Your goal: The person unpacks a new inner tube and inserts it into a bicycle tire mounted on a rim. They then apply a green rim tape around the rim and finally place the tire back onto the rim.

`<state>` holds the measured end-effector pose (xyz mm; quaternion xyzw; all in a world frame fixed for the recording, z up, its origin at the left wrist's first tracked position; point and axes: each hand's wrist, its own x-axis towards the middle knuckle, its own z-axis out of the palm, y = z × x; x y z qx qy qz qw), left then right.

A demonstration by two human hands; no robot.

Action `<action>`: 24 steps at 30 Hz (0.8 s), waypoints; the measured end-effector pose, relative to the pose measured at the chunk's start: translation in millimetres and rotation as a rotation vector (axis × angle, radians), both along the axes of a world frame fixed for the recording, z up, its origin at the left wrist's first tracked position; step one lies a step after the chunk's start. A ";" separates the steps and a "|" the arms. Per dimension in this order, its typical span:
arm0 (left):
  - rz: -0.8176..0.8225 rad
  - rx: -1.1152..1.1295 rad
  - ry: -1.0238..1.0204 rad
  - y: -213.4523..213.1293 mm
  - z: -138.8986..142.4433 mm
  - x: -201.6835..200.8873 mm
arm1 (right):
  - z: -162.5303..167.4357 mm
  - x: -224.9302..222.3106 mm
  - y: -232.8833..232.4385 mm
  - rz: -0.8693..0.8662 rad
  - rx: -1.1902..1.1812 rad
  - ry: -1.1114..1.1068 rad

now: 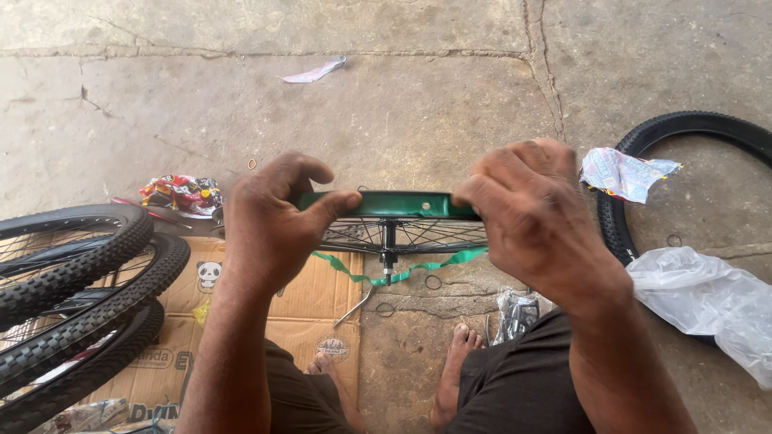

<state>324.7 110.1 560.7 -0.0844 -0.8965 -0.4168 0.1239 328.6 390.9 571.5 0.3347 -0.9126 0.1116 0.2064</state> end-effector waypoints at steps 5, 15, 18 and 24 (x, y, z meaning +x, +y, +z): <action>0.025 -0.015 0.045 -5.4 -0.2 -1.9 | -3.3 -5.5 -5.6 0.189 -0.084 0.022; 0.035 -0.056 0.089 -13.9 -2.8 -9.2 | 6.8 -3.3 -29.0 0.108 -0.002 0.056; 0.062 -0.221 0.092 -15.1 -6.2 -11.5 | -30.2 -10.1 -48.1 -0.055 -0.017 0.280; 0.121 -0.319 -0.154 -61.9 -23.7 -21.4 | -112.0 -53.8 -23.3 -0.192 -0.157 0.649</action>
